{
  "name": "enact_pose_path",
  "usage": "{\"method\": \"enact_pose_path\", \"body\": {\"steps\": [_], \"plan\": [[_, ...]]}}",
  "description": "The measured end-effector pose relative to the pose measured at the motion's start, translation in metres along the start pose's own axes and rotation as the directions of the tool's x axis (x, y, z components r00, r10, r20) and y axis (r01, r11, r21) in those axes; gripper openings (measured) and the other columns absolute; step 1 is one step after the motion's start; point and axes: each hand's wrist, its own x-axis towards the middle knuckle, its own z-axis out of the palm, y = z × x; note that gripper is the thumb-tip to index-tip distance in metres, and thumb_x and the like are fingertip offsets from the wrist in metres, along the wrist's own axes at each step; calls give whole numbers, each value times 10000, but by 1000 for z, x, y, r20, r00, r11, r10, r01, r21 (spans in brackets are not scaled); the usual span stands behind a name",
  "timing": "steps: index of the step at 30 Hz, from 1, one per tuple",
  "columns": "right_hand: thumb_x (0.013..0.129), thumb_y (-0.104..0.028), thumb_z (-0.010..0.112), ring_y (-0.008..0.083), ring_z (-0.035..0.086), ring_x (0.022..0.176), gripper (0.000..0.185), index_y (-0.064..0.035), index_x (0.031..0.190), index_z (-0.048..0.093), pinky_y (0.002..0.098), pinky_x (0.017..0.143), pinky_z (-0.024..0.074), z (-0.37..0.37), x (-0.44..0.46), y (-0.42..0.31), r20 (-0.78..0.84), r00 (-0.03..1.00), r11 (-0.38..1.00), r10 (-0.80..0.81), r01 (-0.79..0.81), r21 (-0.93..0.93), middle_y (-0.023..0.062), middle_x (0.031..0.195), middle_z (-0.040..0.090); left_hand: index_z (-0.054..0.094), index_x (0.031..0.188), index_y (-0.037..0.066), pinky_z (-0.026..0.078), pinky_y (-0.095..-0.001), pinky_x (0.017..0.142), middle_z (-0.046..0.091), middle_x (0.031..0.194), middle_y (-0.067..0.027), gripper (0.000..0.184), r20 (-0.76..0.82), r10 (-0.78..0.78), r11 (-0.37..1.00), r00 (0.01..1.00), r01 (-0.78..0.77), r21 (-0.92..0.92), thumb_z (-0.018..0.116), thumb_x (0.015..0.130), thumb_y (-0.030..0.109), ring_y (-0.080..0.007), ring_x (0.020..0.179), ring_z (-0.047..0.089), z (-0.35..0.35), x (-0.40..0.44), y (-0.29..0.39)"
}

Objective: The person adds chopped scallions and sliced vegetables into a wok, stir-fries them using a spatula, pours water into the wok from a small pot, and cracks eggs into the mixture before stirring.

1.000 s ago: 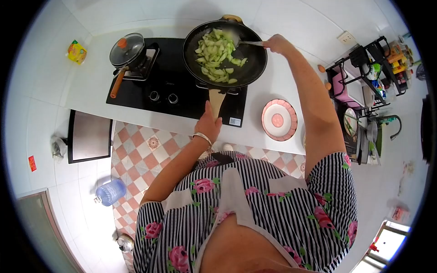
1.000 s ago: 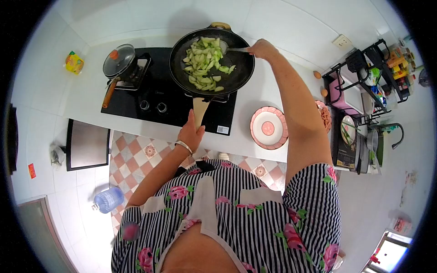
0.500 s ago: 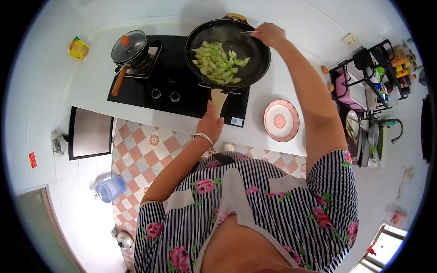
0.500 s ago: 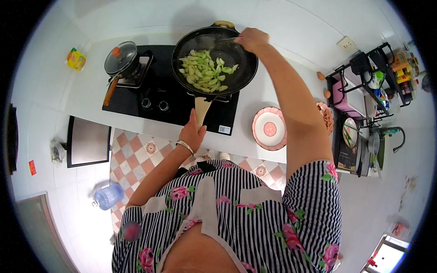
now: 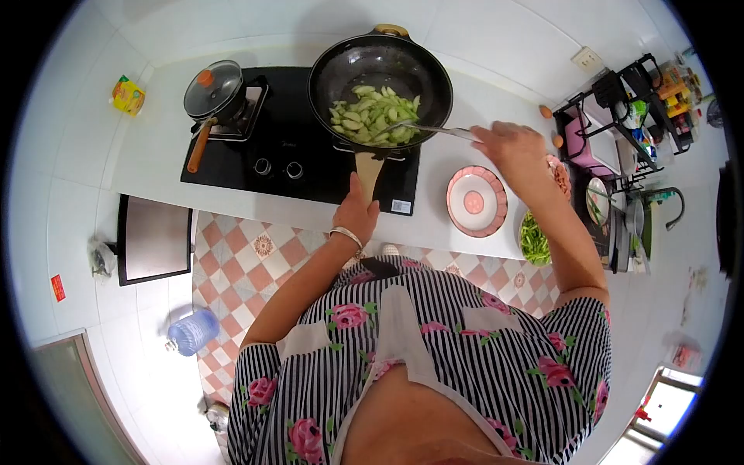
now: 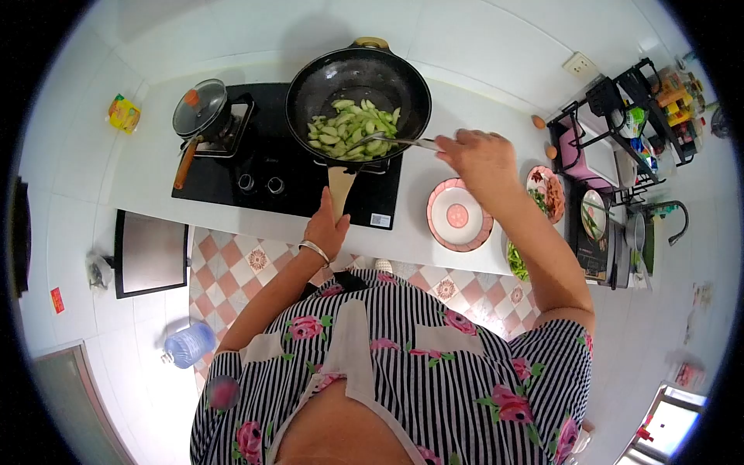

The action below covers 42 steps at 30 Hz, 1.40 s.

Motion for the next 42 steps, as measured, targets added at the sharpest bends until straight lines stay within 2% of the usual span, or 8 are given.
{"method": "enact_pose_path", "body": {"steps": [4, 7, 15, 20, 24, 29, 37, 42], "plan": [[791, -252, 646, 238, 608, 691, 203, -177, 979, 663, 364, 604, 464, -21, -14, 10, 149, 967, 964, 205, -226, 143, 52, 719, 589, 93, 1416, -23, 476, -434, 807, 585, 1061, -257, 802, -45, 40, 999, 998, -40, 9, 581, 838, 246, -386, 908, 597, 4, 0, -3], [837, -274, 591, 242, 625, 707, 201, -203, 1018, 642, 362, 583, 485, 30, -7, 7, 166, 976, 965, 144, -176, 196, 50, 787, 613, 74, 1411, -40, 473, -433, 813, 567, 1093, -265, 823, -40, 49, 999, 998, -49, -1, 585, 836, 252, -390, 938, 585, 4, -1, -4], [863, -235, 562, 293, 610, 729, 256, -234, 1115, 611, 398, 615, 486, 89, 59, -30, -16, 930, 912, 368, -357, 203, 78, 800, 596, 43, 1403, -69, 462, -430, 841, 525, 1159, -289, 906, -5, 40, 997, 999, -40, -70, 597, 826, 356, -403, 986, 567, -5, -11, -3], [898, -229, 491, 237, 645, 745, 275, -300, 1149, 575, 358, 570, 508, 131, 79, -40, -18, 982, 975, 190, -187, 122, 71, 874, 571, 94, 1399, -79, 466, -428, 829, 533, 1166, -264, 888, -34, 60, 998, 998, -60, 7, 583, 830, 395, -395, 974, 574, -6, -17, -3], [899, -257, 494, 249, 646, 744, 260, -289, 1142, 582, 360, 591, 514, 108, 66, -20, 85, 965, 964, 250, -256, 69, 76, 898, 592, 151, 1410, -46, 500, -374, 750, 586, 1107, -204, 798, -33, 109, 985, 993, -112, -129, 578, 863, 348, -294, 842, 632, -14, -17, -19], [887, -273, 522, 266, 645, 789, 269, -274, 1146, 596, 384, 644, 516, 122, 65, -8, 6, 891, 883, 455, -452, 125, 72, 857, 625, 226, 1407, -4, 488, -343, 736, 562, 1131, -143, 752, -39, 103, 975, 994, -108, -192, 560, 856, 383, -210, 811, 626, -16, -19, -26], [872, -252, 554, 293, 634, 697, 247, -257, 1109, 622, 406, 595, 505, 88, -7, -67, 82, 819, 803, 568, -574, 162, 94, 790, 610, 389, 1332, 28, 465, -345, 746, 562, 1029, -111, 537, -248, 255, 947, 935, -294, -134, 524, 890, 300, -211, 782, 568, -27, -12, -45], [849, -123, 509, 273, 649, 713, 370, -212, 1209, 501, 384, 562, 513, 106, -15, -116, 148, 770, 738, 621, -637, 221, 106, 877, 602, 554, 1170, 37, 428, -354, 780, 564, 910, -98, 314, -399, 469, 856, 788, -517, -15, 419, 953, 221, -255, 840, 536, -41, -4, -35]]}}
